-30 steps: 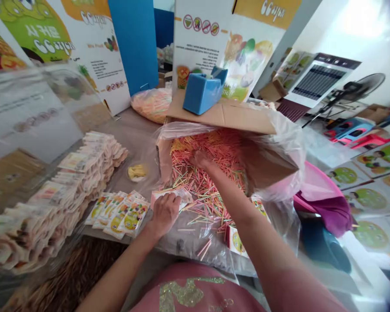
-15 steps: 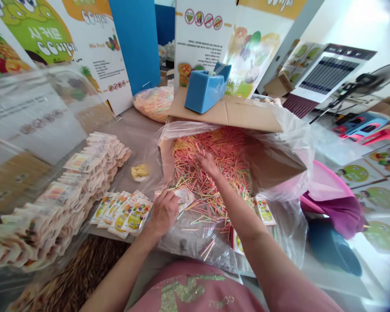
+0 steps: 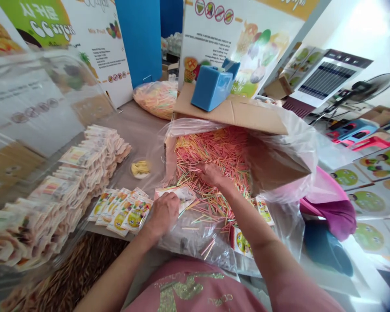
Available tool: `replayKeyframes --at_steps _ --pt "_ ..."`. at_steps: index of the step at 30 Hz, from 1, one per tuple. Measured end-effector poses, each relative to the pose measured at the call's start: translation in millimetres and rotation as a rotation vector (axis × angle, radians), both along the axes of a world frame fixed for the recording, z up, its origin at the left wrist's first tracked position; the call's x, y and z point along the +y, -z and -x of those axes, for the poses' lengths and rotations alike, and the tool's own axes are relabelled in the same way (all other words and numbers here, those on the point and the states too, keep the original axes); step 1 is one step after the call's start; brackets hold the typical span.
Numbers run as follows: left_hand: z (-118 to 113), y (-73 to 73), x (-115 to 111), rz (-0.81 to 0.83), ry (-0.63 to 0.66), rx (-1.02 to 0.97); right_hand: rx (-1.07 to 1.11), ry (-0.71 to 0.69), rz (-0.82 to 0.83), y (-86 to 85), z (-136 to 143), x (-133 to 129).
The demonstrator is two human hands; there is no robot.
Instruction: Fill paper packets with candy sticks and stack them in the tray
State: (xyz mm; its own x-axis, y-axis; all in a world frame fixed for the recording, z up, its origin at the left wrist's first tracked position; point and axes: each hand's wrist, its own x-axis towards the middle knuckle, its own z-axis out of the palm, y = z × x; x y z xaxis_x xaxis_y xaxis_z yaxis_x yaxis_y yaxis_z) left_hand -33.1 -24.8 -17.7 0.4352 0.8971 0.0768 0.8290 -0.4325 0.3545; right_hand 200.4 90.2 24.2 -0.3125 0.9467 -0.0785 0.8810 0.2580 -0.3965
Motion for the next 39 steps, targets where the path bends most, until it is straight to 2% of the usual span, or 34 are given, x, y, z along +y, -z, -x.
replayKeyframes --at_steps 2,4,6,9,13,16,19,22,24,27,30,34,39 --pt "0 0.0 6 -0.033 -0.048 -0.063 -0.271 -0.075 0.006 -5.5 2 3" --pt "-2 0.5 9 -0.085 -0.082 -0.087 -0.397 -0.122 0.022 -5.1 11 5" --pt "-5 1.0 7 -0.109 -0.087 -0.046 -0.435 -0.123 0.025 0.3 24 9" --pt "-9 0.3 -3 -0.080 -0.059 0.045 -0.419 -0.055 -0.004 8.6 40 17" --pt "-3 -2.8 -13 -0.035 0.010 0.054 -0.374 0.094 -0.122 6.8 39 27" --pt "3 -2.9 -10 -0.008 0.044 0.004 -0.113 0.232 -0.199 0.5 25 29" --pt "3 -0.2 0 -0.010 -0.001 -0.050 0.441 0.297 -0.170 -3.7 15 24" --pt "-2 2.3 8 -0.052 -0.065 -0.079 0.929 0.378 -0.077 -2.4 20 14" --pt "-5 2.3 8 -0.070 -0.086 -0.058 1.094 0.413 -0.005 1.9 28 9" --pt "-7 -1.4 1 -0.033 -0.076 0.017 1.190 0.403 0.048 10.2 41 6" --pt "-7 -8.4 -5 0.014 -0.043 0.048 1.190 0.365 0.052 16.5 45 11" --pt "-7 -14.4 -2 0.052 -0.003 0.056 0.928 0.272 0.047 21.2 41 22" --pt "-8 -5.9 9 -0.015 -0.044 -0.041 0.643 0.236 0.007 28.8 32 21"
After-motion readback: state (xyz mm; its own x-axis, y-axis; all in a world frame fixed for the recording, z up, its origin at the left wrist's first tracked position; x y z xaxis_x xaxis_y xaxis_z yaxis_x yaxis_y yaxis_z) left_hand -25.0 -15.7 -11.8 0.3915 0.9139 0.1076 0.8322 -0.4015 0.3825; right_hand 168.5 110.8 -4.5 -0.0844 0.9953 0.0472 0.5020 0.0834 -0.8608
